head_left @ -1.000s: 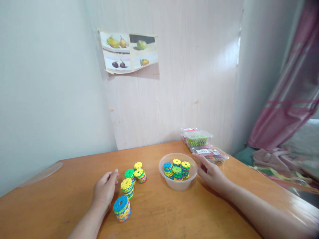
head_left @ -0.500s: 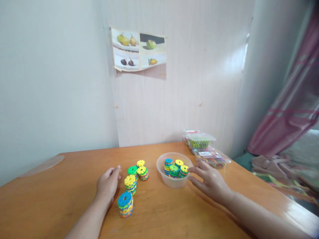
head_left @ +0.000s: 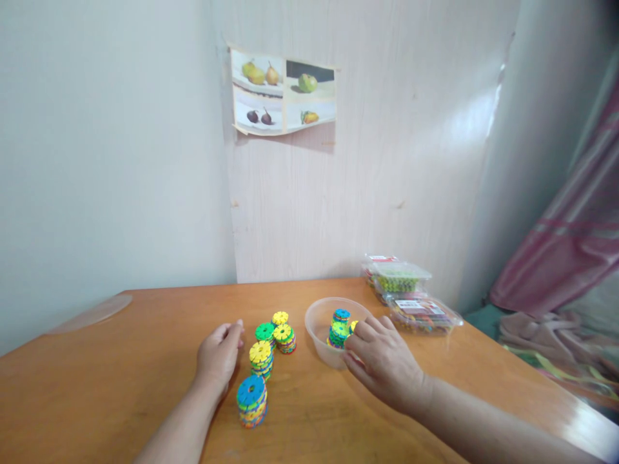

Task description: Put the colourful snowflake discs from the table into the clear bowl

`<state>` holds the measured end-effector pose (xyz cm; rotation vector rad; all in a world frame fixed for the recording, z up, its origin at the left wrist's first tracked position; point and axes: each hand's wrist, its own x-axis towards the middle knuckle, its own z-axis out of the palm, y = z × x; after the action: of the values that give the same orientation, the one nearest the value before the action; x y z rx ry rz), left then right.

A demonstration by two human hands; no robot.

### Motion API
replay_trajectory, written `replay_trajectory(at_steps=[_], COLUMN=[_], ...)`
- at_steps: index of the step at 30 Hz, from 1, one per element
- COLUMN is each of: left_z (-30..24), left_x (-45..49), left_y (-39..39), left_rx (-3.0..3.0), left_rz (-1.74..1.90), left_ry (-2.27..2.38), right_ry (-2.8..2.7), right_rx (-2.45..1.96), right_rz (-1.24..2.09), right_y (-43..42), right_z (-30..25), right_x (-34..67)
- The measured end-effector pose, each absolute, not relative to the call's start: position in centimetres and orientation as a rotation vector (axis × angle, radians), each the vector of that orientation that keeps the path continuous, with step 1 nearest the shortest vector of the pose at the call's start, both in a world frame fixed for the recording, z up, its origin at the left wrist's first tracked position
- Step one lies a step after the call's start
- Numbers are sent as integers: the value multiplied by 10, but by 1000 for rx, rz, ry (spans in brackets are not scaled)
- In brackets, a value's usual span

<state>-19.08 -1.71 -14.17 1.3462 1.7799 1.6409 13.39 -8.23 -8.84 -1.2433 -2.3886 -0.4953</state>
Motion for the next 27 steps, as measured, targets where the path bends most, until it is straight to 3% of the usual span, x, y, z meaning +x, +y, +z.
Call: replay_trajectory(at_steps=[13, 27], left_z=[-141, -142], left_x=[-190, -189], left_y=[-16, -17], left_rx=[1411, 1415], left_rz=[1585, 1503], left_ry=[1769, 1795], right_ry=[-2359, -3072], right_rx=[-1310, -1475], right_rz=[-226, 152], right_y=[-26, 26], right_z=[-38, -1], right_x=[91, 81])
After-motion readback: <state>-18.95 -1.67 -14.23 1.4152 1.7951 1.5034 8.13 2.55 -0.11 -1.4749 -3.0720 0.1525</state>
